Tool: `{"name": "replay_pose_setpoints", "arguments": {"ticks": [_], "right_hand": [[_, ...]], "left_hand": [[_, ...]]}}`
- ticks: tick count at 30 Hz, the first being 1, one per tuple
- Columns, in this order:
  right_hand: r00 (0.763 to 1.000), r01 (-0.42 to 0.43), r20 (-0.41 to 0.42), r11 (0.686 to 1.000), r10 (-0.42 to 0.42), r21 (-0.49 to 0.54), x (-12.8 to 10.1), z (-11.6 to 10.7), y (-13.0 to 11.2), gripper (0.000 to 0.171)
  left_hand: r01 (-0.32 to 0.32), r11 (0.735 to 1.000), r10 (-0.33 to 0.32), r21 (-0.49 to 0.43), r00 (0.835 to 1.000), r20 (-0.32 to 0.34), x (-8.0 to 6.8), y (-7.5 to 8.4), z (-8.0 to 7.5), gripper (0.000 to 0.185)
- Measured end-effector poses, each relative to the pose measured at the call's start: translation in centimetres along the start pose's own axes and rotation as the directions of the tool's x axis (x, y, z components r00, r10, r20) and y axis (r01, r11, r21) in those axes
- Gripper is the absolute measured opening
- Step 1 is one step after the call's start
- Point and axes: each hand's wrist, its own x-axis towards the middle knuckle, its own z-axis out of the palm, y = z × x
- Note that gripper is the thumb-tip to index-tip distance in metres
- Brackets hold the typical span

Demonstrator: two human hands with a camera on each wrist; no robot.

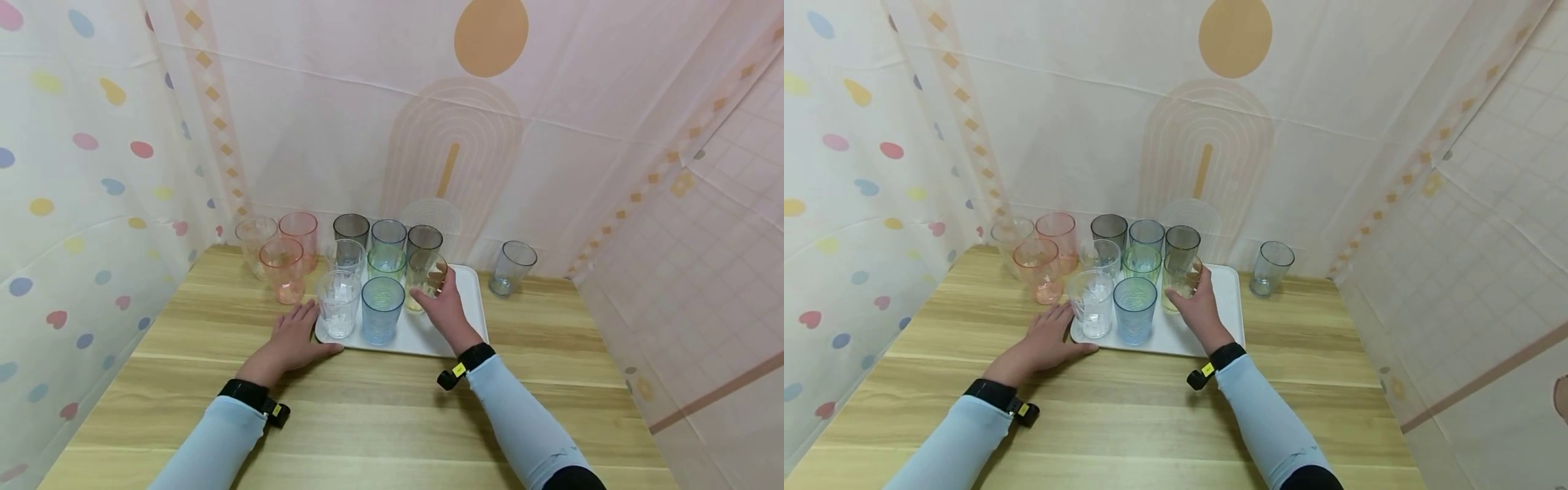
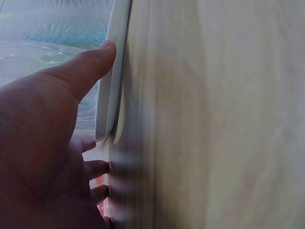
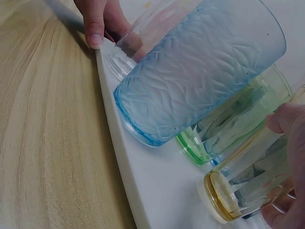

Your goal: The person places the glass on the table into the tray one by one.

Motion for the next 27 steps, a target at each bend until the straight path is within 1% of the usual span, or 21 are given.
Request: {"name": "replay_pose_setpoints", "arguments": {"ticks": [5,8,12,18,24,27], "right_hand": [[1.000,-0.011,0.011,1.000,0.011,-0.006,-0.01,0.04,0.28,0.087],[1.000,-0.002,0.020,1.000,0.002,-0.015,0.05,0.12,0.46,0.086],[1.000,0.014,0.015,0.999,-0.013,-0.029,0.16,0.22,0.63,0.086],[1.000,0.006,0.009,1.000,-0.005,-0.027,0.05,0.25,0.58,0.087],[1.000,0.021,0.020,0.999,-0.020,-0.025,-0.09,0.05,0.54,0.095],[0.999,0.027,0.025,0.999,-0.026,-0.037,-0.20,-0.65,0.46,0.101]], "left_hand": [[0.002,1.000,-0.002,-0.008,1.000,0.005,-0.05,0.11,-0.07,0.122],[0.001,1.000,-0.001,-0.010,1.000,0.003,-0.02,0.07,-0.06,0.121],[-0.003,1.000,0.003,-0.008,1.000,-0.002,0.03,-0.01,0.00,0.120],[-0.002,1.000,0.002,-0.007,1.000,0.002,0.08,-0.02,0.05,0.121],[-0.001,1.000,0.001,-0.006,1.000,-0.001,0.15,-0.11,0.10,0.122],[-0.005,1.000,0.005,-0.004,1.000,-0.003,0.12,-0.09,0.05,0.121]]}}
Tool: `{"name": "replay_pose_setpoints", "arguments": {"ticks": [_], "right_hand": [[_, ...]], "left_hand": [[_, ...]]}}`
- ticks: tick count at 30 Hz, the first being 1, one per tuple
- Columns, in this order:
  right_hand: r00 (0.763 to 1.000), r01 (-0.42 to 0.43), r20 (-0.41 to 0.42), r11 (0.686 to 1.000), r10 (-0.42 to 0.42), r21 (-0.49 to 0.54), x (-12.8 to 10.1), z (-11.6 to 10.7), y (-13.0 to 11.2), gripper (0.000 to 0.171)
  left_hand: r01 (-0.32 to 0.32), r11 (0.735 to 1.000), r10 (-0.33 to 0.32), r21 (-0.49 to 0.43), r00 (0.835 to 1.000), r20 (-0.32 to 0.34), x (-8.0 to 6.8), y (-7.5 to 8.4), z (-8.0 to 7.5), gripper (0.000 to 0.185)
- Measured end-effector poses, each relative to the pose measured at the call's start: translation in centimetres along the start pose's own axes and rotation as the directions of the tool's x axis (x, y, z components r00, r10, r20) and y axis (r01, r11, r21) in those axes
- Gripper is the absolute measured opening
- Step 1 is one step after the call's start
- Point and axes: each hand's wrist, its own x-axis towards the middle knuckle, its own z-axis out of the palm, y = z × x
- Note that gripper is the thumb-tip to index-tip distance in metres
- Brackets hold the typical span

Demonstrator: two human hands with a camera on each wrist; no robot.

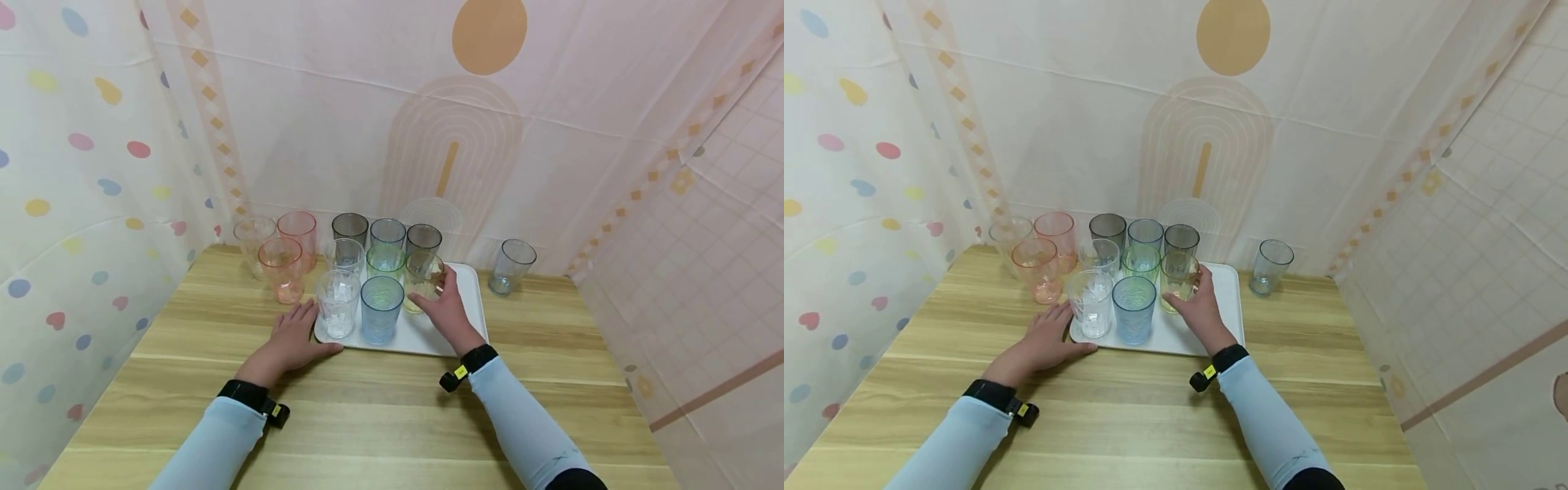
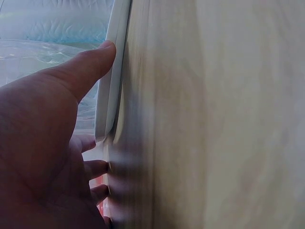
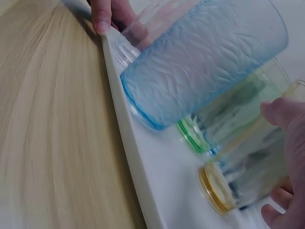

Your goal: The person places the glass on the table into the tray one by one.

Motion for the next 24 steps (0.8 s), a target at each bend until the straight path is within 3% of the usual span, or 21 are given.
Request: {"name": "replay_pose_setpoints", "arguments": {"ticks": [5,9,13,16,19,21,24], "right_hand": [[0.999,0.016,-0.042,0.999,-0.017,-0.033,-0.6,-2.5,0.3,0.104],[0.988,0.056,-0.146,0.998,-0.056,0.000,-1.0,-5.3,1.0,0.093],[0.945,0.110,-0.315,0.993,-0.088,0.050,-0.9,-8.4,2.2,0.080],[0.887,0.109,-0.454,0.994,-0.083,0.032,-0.5,-10.5,3.5,0.077],[0.838,0.055,-0.544,0.998,-0.055,-0.016,-0.2,-12.1,4.7,0.077],[0.826,0.013,-0.563,0.999,-0.035,-0.043,0.1,-12.9,5.3,0.080],[0.846,-0.043,-0.533,0.998,0.008,-0.054,0.5,-13.7,5.6,0.088]], "left_hand": [[-0.006,1.000,0.006,0.001,1.000,-0.004,-0.1,0.0,-0.1,0.120],[-0.007,1.000,0.007,0.006,1.000,-0.006,-0.1,0.0,-0.1,0.120],[-0.010,1.000,0.010,0.009,1.000,-0.014,-0.2,-0.1,-0.2,0.120],[-0.011,1.000,0.011,0.010,1.000,-0.019,-0.2,-0.1,-0.2,0.119],[-0.012,1.000,0.012,0.012,1.000,-0.013,-0.2,-0.1,-0.1,0.119],[-0.014,1.000,0.014,0.009,1.000,-0.010,-0.2,-0.1,-0.1,0.120],[-0.014,1.000,0.014,0.005,1.000,-0.011,-0.1,0.0,-0.1,0.120]]}}
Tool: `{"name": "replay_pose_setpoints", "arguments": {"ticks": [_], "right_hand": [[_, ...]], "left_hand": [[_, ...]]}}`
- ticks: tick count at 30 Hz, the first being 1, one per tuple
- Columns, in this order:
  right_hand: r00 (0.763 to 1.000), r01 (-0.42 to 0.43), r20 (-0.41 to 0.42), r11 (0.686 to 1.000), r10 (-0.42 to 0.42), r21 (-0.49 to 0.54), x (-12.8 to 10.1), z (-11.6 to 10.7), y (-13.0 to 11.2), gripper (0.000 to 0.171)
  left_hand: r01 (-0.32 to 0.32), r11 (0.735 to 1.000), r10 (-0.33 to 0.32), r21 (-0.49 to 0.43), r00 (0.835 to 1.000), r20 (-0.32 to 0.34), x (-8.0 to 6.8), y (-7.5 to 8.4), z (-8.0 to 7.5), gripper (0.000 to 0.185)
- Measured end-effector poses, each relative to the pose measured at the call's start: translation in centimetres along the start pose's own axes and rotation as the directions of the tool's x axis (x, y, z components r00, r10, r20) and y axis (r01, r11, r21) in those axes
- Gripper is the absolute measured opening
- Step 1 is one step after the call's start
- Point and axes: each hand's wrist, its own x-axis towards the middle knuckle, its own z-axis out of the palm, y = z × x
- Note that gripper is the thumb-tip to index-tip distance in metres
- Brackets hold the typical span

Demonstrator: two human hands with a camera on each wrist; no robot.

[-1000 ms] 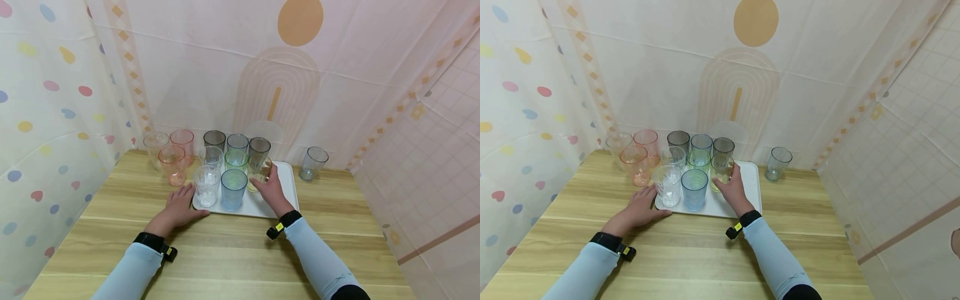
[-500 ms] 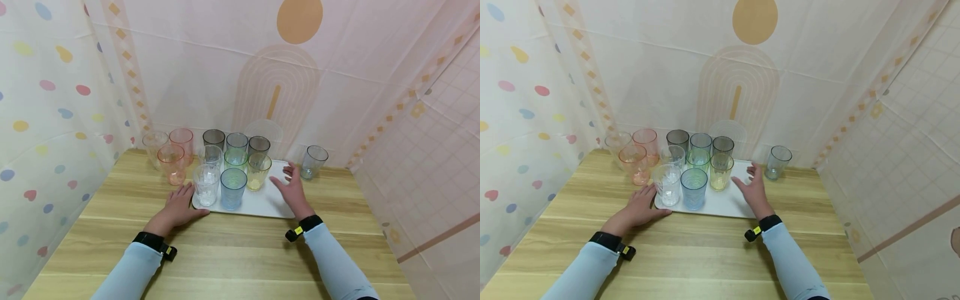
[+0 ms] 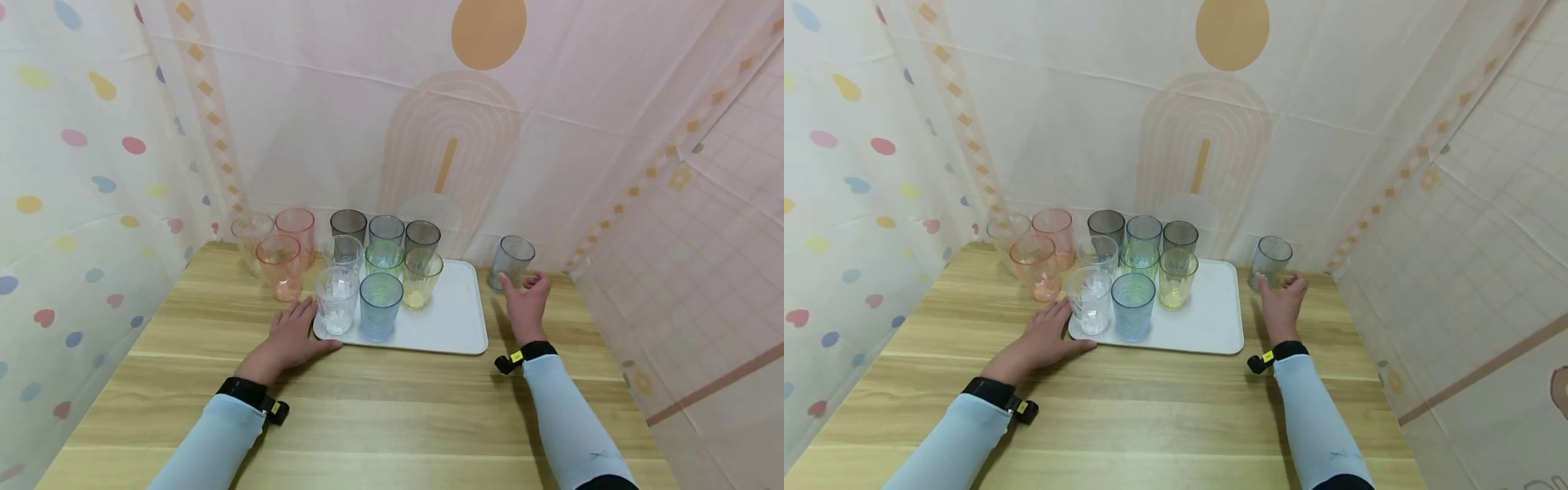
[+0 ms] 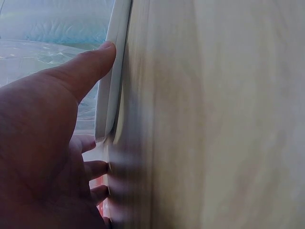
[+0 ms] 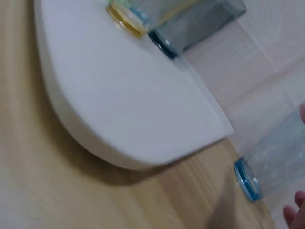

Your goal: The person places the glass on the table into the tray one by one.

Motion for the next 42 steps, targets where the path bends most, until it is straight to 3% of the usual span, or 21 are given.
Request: {"name": "replay_pose_setpoints", "arguments": {"ticks": [4,10,21,25,30,36,42], "right_hand": [[0.996,-0.040,0.082,0.999,0.039,0.002,1.2,0.0,0.1,0.098],[0.988,-0.019,0.152,1.000,0.018,0.005,3.0,0.6,0.3,0.100],[0.980,-0.037,0.193,0.998,0.045,-0.044,3.0,0.3,0.4,0.090],[0.974,-0.028,0.222,0.999,0.037,-0.044,2.1,-0.1,0.2,0.091],[0.965,-0.015,0.260,1.000,0.008,0.025,0.3,-1.0,-0.4,0.089],[0.949,0.042,0.311,0.999,-0.048,0.028,-2.9,-2.0,-2.0,0.085],[0.920,0.084,0.384,0.996,-0.085,0.020,-6.5,-1.7,-3.7,0.085]], "left_hand": [[0.004,1.000,-0.004,0.000,1.000,0.002,0.1,0.0,-0.1,0.121],[0.003,1.000,-0.003,0.004,1.000,0.001,0.1,0.0,0.0,0.120],[0.001,1.000,-0.001,-0.004,1.000,-0.007,0.1,-0.1,0.3,0.119],[0.004,1.000,-0.004,-0.003,1.000,-0.008,0.1,0.0,0.1,0.119],[0.004,1.000,-0.004,-0.004,1.000,-0.002,0.0,0.2,-0.1,0.119],[-0.002,1.000,0.002,-0.008,1.000,-0.007,-0.1,0.1,-0.1,0.119],[0.001,1.000,-0.001,-0.017,1.000,-0.002,-0.1,0.2,-0.1,0.119]]}}
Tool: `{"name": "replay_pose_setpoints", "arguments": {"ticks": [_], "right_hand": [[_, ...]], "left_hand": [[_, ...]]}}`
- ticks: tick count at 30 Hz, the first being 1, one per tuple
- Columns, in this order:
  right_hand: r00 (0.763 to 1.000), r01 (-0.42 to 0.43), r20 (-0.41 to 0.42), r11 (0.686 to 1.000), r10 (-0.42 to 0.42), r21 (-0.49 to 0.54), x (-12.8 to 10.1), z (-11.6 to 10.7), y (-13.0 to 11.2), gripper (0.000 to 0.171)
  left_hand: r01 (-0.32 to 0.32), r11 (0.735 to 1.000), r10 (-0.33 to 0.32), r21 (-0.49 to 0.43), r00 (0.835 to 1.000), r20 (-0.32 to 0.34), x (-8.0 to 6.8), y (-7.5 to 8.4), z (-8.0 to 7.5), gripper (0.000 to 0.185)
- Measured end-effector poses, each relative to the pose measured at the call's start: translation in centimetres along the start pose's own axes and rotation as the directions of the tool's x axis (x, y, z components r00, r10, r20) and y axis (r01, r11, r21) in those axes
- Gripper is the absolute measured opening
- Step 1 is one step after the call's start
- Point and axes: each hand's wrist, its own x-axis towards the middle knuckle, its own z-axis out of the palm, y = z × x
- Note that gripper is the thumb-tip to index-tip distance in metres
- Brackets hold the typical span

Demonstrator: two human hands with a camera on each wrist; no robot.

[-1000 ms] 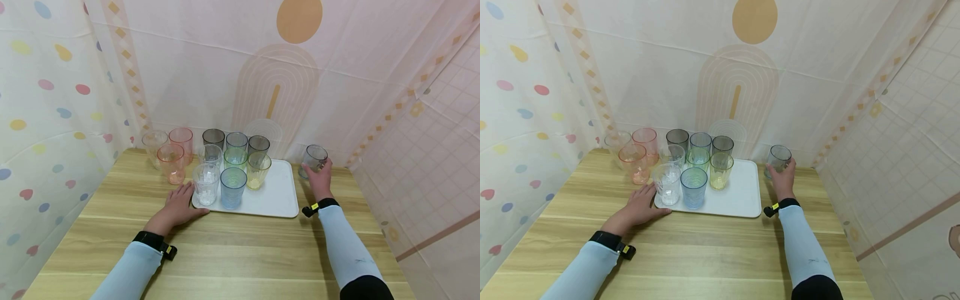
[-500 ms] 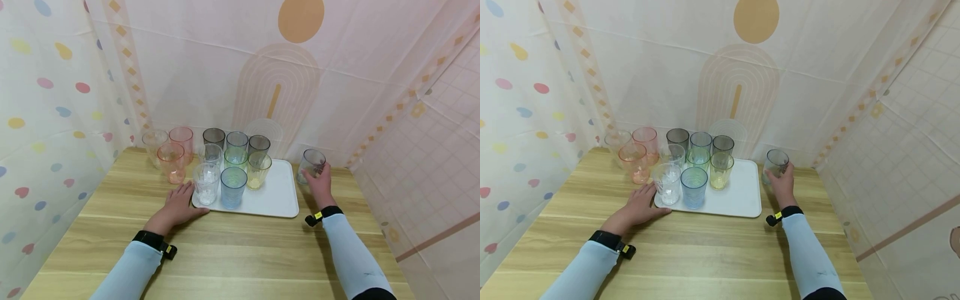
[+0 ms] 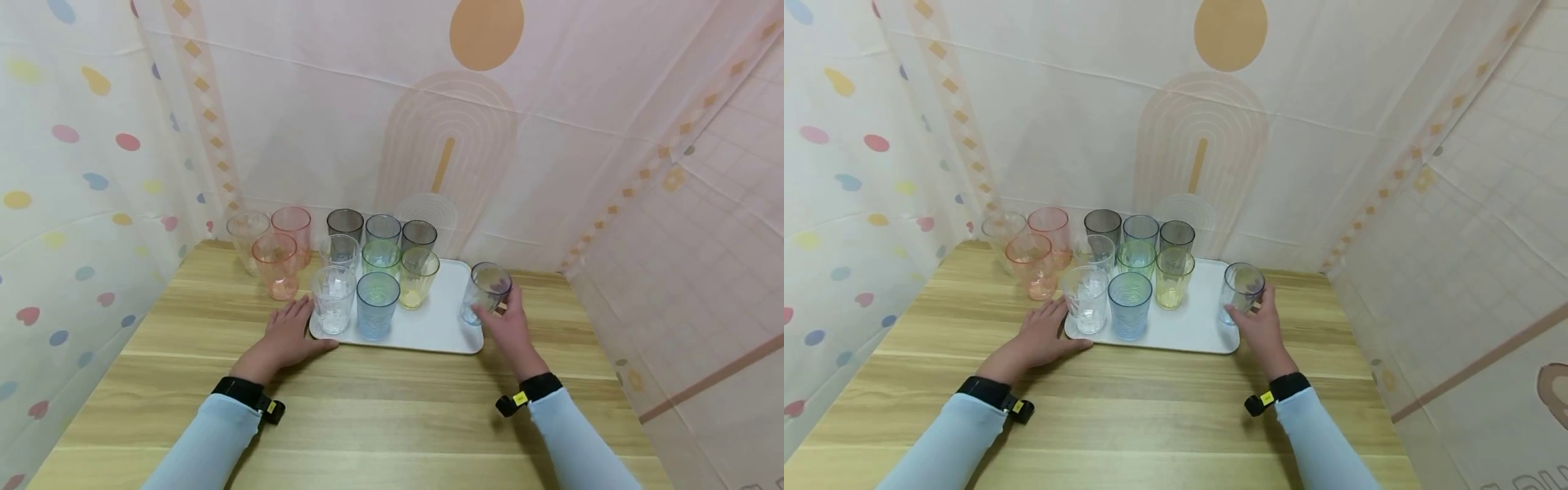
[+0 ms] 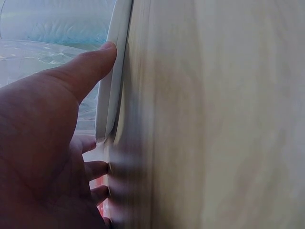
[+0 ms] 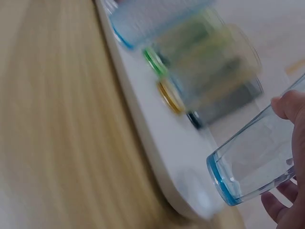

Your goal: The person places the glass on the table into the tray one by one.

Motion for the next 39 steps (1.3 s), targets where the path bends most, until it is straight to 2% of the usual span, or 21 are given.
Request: {"name": "replay_pose_setpoints", "arguments": {"ticks": [9,17,23,31,39], "right_hand": [[0.994,0.029,0.104,0.998,-0.035,0.057,-2.7,4.8,-2.1,0.084],[0.983,0.055,0.166,0.993,-0.073,0.108,-2.9,7.8,-3.3,0.084],[0.977,0.072,0.193,0.993,-0.089,0.096,-2.6,8.9,-3.8,0.085],[0.975,0.033,0.217,0.997,-0.047,0.070,-2.8,9.8,-3.3,0.082],[0.972,0.028,0.231,0.998,-0.041,0.062,-3.0,10.1,-3.0,0.082]], "left_hand": [[0.001,1.000,-0.001,0.009,1.000,0.005,0.0,-0.1,0.0,0.119],[-0.003,1.000,0.003,0.003,1.000,-0.002,-0.1,-0.3,0.1,0.120],[0.003,1.000,-0.003,-0.002,1.000,-0.001,0.0,-0.3,0.2,0.121],[-0.001,1.000,0.001,0.000,1.000,0.010,0.1,-0.3,0.1,0.123],[0.000,1.000,0.000,-0.007,1.000,0.010,0.3,-0.7,0.4,0.125]]}}
